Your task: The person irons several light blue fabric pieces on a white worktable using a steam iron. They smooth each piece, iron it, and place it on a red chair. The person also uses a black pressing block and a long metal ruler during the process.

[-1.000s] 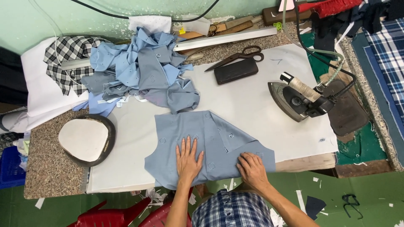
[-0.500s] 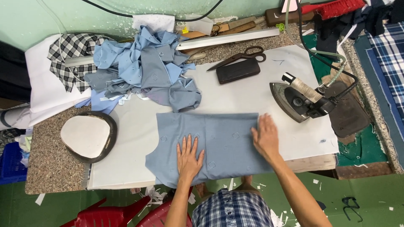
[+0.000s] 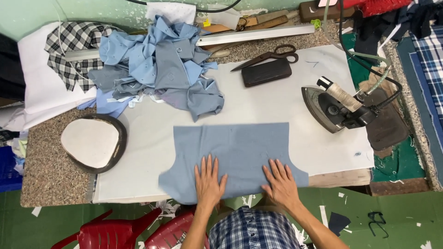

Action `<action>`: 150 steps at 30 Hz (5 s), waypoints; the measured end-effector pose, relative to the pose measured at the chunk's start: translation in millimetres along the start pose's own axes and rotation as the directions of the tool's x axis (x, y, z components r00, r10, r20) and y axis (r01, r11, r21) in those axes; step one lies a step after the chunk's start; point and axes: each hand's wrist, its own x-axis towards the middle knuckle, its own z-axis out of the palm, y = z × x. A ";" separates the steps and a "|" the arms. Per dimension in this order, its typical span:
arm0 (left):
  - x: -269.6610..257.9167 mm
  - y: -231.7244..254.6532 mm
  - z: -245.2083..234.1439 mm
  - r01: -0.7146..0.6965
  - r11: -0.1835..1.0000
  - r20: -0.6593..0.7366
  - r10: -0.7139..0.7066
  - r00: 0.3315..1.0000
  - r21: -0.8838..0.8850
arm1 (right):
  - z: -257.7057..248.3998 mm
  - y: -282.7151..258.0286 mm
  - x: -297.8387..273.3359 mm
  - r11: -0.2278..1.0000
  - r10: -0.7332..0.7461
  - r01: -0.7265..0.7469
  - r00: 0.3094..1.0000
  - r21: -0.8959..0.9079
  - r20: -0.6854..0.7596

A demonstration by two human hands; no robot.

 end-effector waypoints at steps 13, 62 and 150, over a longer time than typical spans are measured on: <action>-10.5 37.8 32.8 -0.072 0.938 -0.045 0.093 0.995 0.338 | -64.8 157.3 49.9 0.983 0.044 -0.118 0.898 -0.141 -0.439; -84.5 -160.4 63.4 0.290 0.801 -0.603 -0.588 0.539 -0.523 | -66.0 -271.3 324.4 0.927 -0.306 0.373 0.810 -0.039 0.500; 359.3 100.8 64.1 -0.253 0.962 0.019 0.252 0.967 0.107 | -160.2 77.4 194.8 0.875 0.049 -0.354 0.743 0.330 0.668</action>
